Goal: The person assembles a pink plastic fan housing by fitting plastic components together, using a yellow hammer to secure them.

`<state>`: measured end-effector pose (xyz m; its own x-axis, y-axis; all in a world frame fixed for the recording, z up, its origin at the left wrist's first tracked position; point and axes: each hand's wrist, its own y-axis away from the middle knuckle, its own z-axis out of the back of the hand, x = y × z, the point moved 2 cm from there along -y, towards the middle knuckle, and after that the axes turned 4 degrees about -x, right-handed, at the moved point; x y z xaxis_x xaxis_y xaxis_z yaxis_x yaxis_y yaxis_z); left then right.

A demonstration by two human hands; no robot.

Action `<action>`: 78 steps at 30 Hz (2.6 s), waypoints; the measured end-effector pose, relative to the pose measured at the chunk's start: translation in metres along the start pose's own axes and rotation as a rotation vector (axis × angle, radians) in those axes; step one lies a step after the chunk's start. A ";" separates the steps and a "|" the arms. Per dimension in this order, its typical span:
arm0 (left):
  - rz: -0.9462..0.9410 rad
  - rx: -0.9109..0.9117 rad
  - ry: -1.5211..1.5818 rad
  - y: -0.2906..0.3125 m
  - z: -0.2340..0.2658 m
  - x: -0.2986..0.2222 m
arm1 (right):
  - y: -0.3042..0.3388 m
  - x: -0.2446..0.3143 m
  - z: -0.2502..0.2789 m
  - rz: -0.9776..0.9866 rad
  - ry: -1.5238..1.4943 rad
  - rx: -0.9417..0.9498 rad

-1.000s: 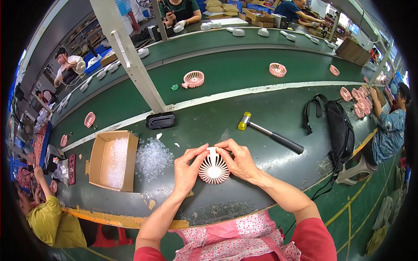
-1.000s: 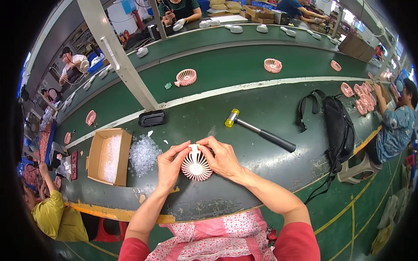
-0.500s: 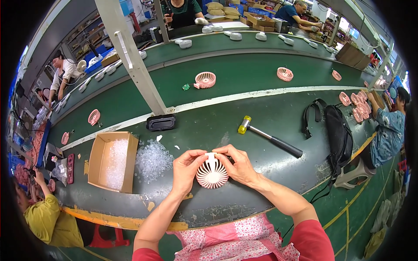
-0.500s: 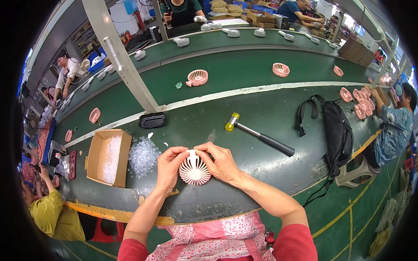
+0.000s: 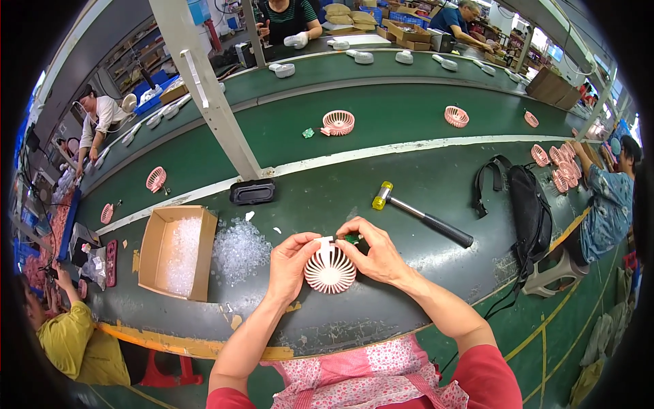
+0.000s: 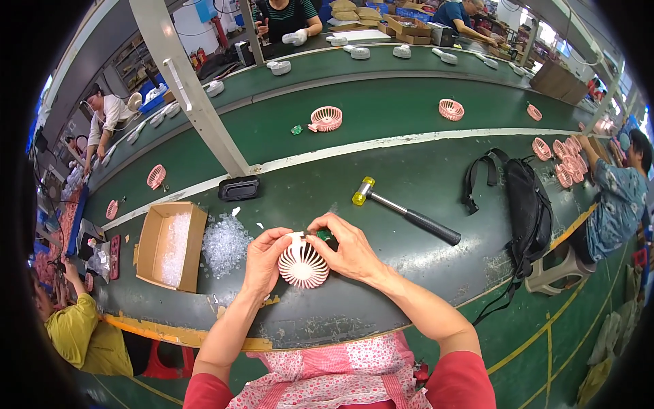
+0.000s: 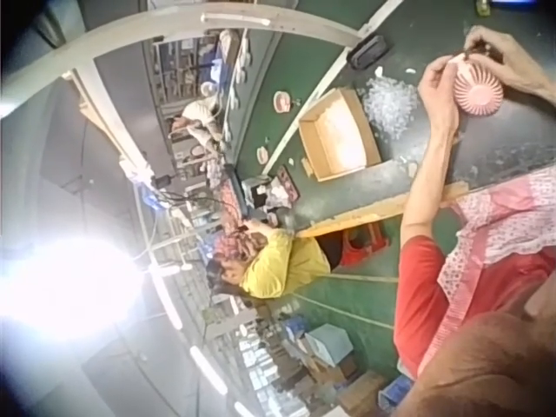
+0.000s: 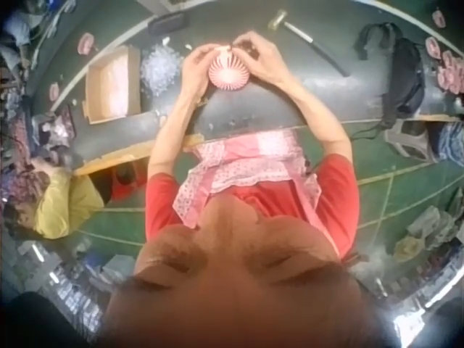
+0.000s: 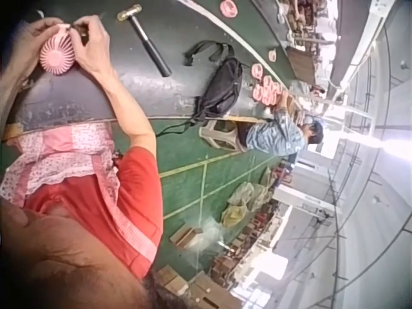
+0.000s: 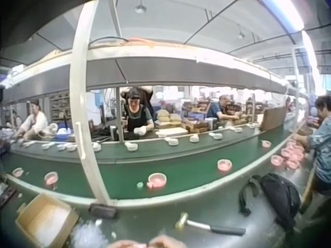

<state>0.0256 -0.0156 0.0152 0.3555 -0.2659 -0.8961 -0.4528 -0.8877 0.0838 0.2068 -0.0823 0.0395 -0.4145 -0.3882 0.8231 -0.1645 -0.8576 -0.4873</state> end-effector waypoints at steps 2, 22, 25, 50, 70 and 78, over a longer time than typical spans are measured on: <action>0.062 -0.014 0.056 -0.002 0.002 0.004 | 0.001 -0.003 0.001 0.042 0.056 0.020; -0.376 -0.163 -0.550 -0.007 0.010 0.026 | -0.124 -0.034 -0.010 -0.056 0.031 -0.212; -0.545 -0.118 -0.722 -0.004 0.008 0.031 | -0.161 -0.068 -0.030 0.258 0.284 -0.043; -1.254 0.060 -1.209 0.006 -0.018 -0.003 | -0.053 -0.027 0.030 0.220 0.427 0.256; -0.935 0.305 -1.392 0.009 -0.015 0.010 | 0.007 -0.027 0.003 -0.103 0.066 0.161; -1.199 0.076 -1.372 0.005 -0.019 -0.002 | 0.008 -0.008 -0.009 -0.121 0.112 0.358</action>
<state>0.0383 -0.0269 0.0256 -0.3499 0.9267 -0.1370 -0.5336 -0.3173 -0.7840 0.2010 -0.0832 0.0269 -0.5092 -0.2552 0.8219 0.0964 -0.9659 -0.2401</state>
